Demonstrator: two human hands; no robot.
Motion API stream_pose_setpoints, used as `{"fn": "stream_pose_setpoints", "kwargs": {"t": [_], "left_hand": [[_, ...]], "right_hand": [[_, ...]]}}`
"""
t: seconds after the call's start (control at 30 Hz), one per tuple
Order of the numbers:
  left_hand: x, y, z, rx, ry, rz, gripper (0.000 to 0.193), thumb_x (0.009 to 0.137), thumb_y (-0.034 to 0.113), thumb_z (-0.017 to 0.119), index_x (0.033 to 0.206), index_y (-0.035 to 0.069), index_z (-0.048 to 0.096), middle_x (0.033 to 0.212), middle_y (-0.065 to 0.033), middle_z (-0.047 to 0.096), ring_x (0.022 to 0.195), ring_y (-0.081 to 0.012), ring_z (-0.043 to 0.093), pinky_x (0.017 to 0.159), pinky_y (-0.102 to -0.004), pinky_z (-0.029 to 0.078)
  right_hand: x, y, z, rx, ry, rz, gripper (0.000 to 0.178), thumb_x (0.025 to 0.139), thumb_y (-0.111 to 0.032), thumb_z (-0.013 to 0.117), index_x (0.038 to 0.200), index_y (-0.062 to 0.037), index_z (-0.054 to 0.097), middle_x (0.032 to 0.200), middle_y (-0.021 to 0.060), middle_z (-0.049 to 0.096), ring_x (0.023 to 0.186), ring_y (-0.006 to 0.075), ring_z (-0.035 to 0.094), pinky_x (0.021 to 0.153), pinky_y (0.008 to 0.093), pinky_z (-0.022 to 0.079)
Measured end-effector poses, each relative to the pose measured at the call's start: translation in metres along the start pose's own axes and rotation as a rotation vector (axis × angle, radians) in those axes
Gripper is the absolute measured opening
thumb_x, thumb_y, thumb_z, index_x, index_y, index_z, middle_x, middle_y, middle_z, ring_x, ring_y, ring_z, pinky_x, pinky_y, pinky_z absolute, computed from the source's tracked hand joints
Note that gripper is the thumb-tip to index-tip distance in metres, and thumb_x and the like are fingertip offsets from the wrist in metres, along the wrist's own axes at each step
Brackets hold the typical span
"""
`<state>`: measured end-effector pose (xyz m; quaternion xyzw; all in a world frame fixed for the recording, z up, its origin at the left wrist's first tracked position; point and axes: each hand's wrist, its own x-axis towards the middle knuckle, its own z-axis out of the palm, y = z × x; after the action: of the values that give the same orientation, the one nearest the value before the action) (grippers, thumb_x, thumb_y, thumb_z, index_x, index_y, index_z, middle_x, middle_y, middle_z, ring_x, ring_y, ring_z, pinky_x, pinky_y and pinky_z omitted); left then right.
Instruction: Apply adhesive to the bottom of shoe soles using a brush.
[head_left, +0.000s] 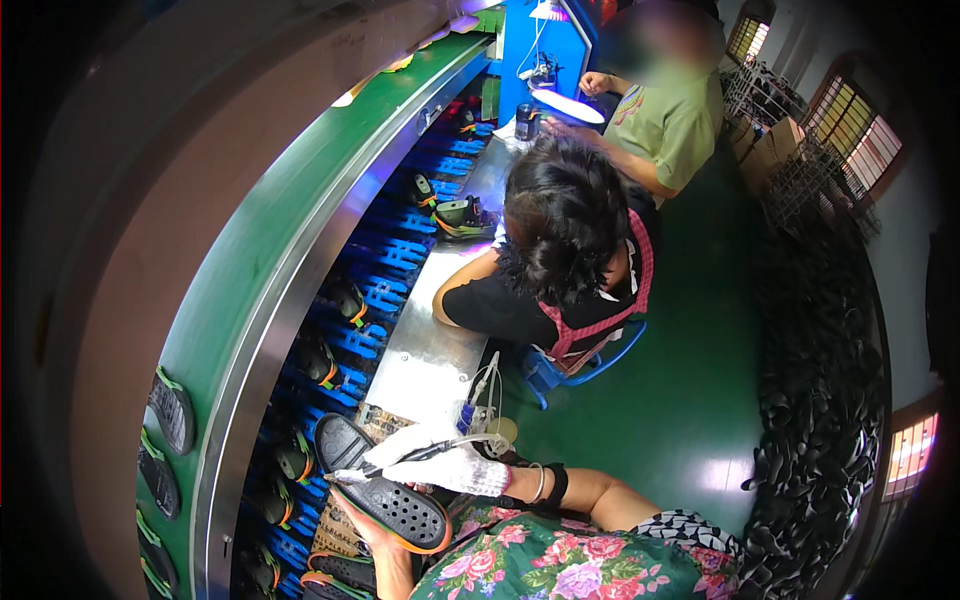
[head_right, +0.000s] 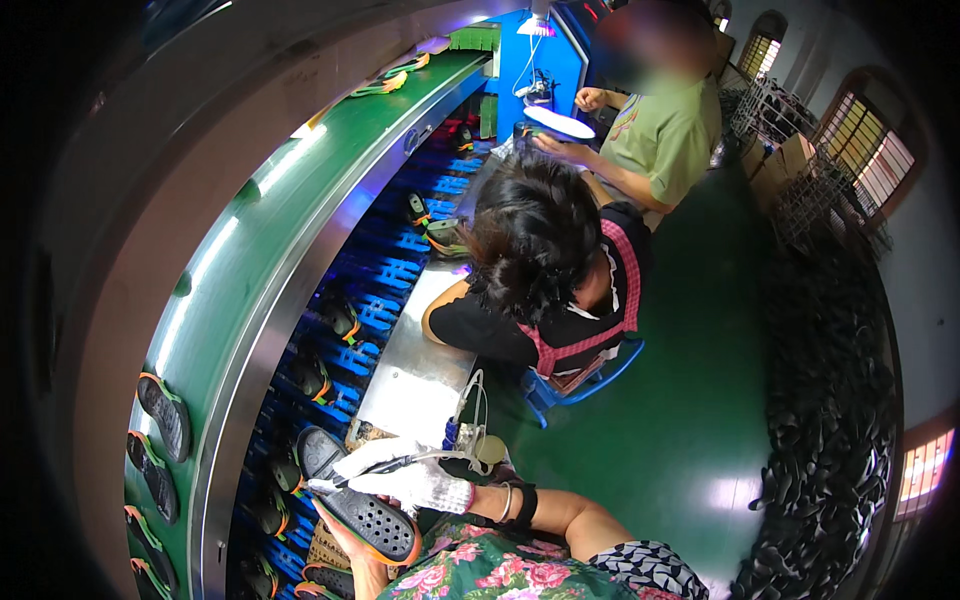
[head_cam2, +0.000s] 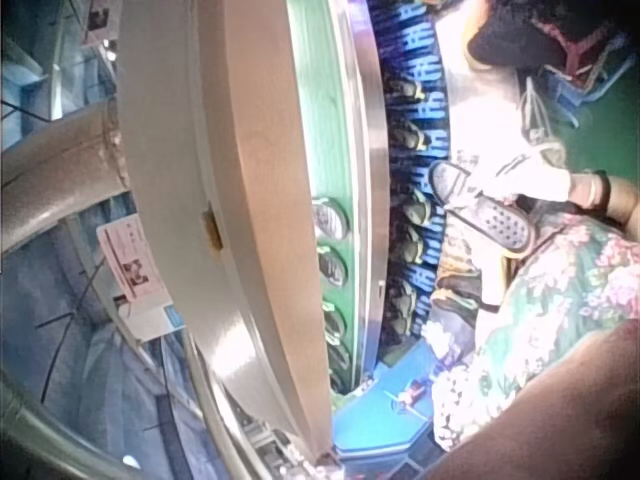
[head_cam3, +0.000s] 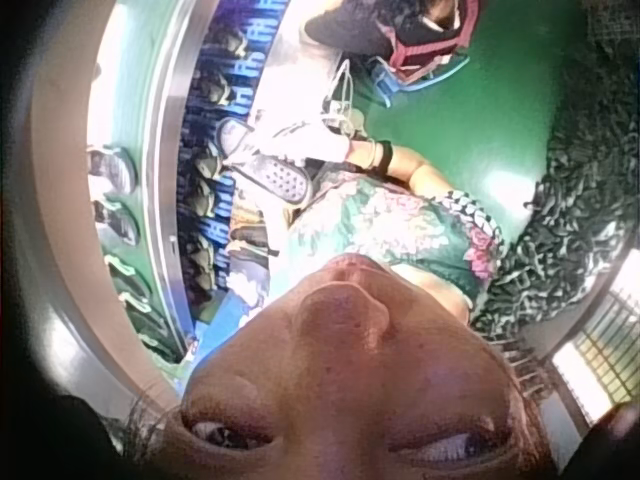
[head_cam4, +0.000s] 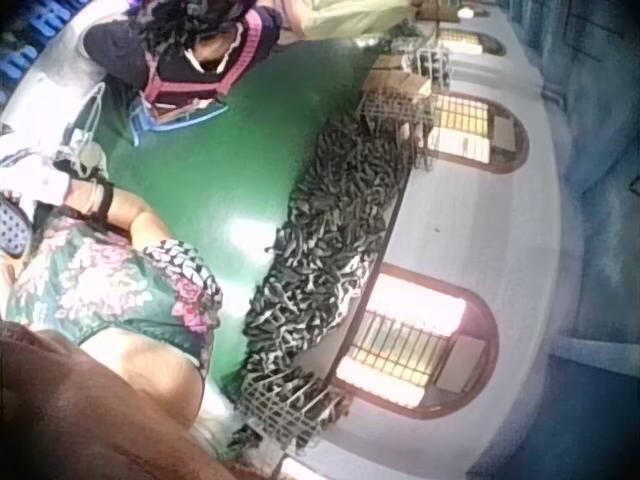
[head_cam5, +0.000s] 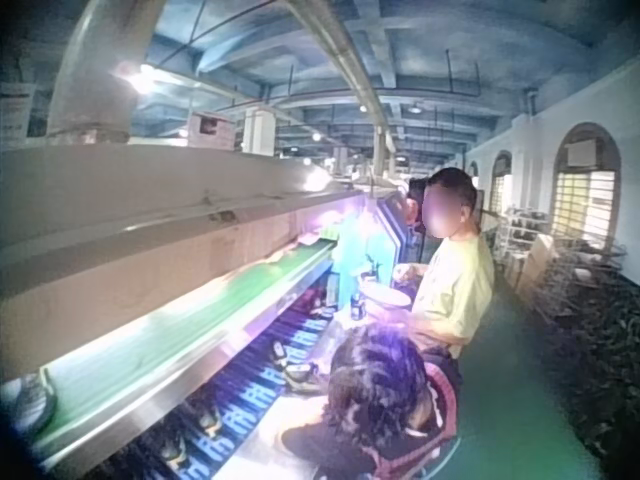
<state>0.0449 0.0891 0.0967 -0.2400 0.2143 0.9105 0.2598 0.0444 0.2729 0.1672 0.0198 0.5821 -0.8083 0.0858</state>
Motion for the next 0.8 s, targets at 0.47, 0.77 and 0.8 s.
{"fn": "stream_pose_setpoints", "kwargs": {"t": [0.47, 0.77, 0.8], "left_hand": [[0.015, 0.007, -0.032, -0.015, -0.133, 0.108, 0.064, 0.103, 0.059, 0.043, 0.147, 0.014, 0.049, 0.140, -0.0076, 0.059, 0.124, -0.0282, 0.058, 0.106, -0.0436, 0.047], [0.006, 0.006, -0.004, -0.044, 0.006, 0.078, 0.069, 0.098, 0.066, 0.046, 0.141, 0.013, 0.054, 0.129, -0.0093, 0.066, 0.110, -0.0323, 0.064, 0.096, -0.0492, 0.053], [0.005, 0.007, 0.001, -0.052, -0.019, 0.073, 0.070, 0.098, 0.067, 0.045, 0.141, 0.013, 0.053, 0.129, -0.0093, 0.065, 0.110, -0.0325, 0.064, 0.095, -0.0494, 0.053]], "right_hand": [[-0.002, -0.006, 0.001, -0.035, -0.051, -0.204, 0.027, 0.085, -0.003, 0.078, 0.111, 0.0006, 0.074, 0.113, 0.0119, 0.074, 0.106, 0.0201, 0.070, 0.096, 0.0327, 0.056], [0.006, -0.005, 0.002, -0.037, -0.008, -0.214, 0.025, 0.085, 0.003, 0.074, 0.111, 0.0010, 0.075, 0.112, 0.0123, 0.075, 0.105, 0.0200, 0.070, 0.095, 0.0327, 0.056], [0.007, -0.003, 0.001, -0.041, -0.010, -0.228, 0.025, 0.085, 0.003, 0.074, 0.110, 0.0009, 0.075, 0.111, 0.0124, 0.075, 0.105, 0.0201, 0.070, 0.095, 0.0328, 0.056]]}}
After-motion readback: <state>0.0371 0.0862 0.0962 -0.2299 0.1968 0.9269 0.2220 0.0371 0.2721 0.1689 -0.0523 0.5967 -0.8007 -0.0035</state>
